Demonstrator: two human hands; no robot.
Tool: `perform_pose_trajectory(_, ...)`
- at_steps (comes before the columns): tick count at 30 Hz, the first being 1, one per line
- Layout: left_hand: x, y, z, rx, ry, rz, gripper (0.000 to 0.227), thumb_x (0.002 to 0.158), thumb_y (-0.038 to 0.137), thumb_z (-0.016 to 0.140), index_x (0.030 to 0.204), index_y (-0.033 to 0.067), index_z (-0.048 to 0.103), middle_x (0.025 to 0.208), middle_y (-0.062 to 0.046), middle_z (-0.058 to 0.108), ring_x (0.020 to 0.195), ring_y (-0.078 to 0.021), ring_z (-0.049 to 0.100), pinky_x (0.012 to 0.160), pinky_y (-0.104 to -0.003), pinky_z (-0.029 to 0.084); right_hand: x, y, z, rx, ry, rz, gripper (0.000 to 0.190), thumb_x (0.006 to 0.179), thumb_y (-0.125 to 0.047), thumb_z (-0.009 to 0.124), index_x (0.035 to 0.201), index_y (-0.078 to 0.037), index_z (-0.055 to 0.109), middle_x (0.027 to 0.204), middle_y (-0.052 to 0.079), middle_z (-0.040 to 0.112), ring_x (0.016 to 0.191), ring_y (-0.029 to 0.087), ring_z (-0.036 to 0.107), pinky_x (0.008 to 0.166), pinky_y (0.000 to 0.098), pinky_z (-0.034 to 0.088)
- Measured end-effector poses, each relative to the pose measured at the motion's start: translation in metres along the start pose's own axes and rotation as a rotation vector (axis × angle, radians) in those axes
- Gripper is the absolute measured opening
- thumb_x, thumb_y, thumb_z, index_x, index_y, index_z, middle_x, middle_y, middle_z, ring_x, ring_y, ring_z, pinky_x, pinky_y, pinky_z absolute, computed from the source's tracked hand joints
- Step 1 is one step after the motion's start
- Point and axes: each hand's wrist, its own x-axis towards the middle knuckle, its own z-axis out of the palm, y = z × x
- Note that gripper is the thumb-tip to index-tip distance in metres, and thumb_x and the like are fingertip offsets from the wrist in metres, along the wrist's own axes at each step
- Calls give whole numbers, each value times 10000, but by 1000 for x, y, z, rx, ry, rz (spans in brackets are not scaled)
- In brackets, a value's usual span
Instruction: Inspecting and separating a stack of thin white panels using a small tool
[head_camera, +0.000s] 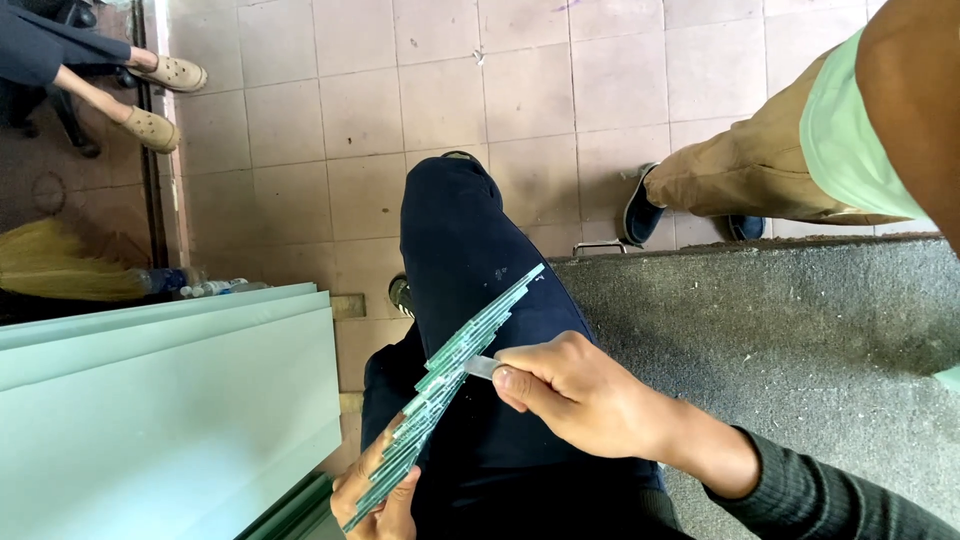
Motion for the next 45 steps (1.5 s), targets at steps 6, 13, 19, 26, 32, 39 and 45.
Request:
perform_pose_trajectory(6,14,11,-5,-223,-329,197,506,999,6,746,1492,46,641,1545,-287,664,1467,-391,690,1236,-416,624,-3,-14,-15,572,-260,431,483,1197,-285,504,754,-99,458,585,-7,336,468,96,265,412,271,215)
perform_pose_trajectory(13,12,15,-2,-285,-366,235,375,1152,202,598,1510,92,625,1529,-292,668,1479,-499,669,1239,-595,616,-6,-11,-21,820,-322,707,487,1186,-319,518,761,-85,475,578,-3,270,485,91,135,377,247,115)
perform_pose_trajectory(19,14,23,-4,-271,-383,223,389,1164,280,595,1515,116,631,1542,-284,666,1495,-496,662,1255,-587,594,-11,-15,-16,954,-325,722,458,1178,-319,491,775,-104,457,609,-13,264,460,77,157,384,253,86)
perform_pose_trajectory(26,12,28,1,-266,-341,216,363,1148,242,606,1480,103,654,1507,-290,686,1462,-495,688,1230,-583,623,-15,-12,-12,1006,-324,674,422,1172,-273,478,786,-105,452,589,-18,268,436,76,166,362,258,133)
perform_pose_trajectory(32,13,35,6,-270,-274,221,349,1160,301,603,1451,123,680,1458,-311,712,1424,-493,721,1214,-580,630,-16,-14,-10,955,-306,688,449,1181,-314,493,790,-95,458,588,-3,258,437,99,194,371,266,114)
perform_pose_trajectory(39,12,36,13,-266,-222,249,355,1168,347,600,1412,109,702,1410,-313,732,1381,-495,747,1182,-596,665,-20,-5,-15,998,-291,648,436,1160,-294,505,770,-108,447,571,-28,258,429,77,181,368,265,121)
perform_pose_trajectory(45,15,37,8,-269,-276,246,421,1187,401,568,1440,83,677,1440,-336,710,1409,-510,725,1195,-604,646,-18,-6,-12,1002,-251,640,449,1169,-290,486,760,-106,459,572,-26,282,430,84,178,375,271,131)
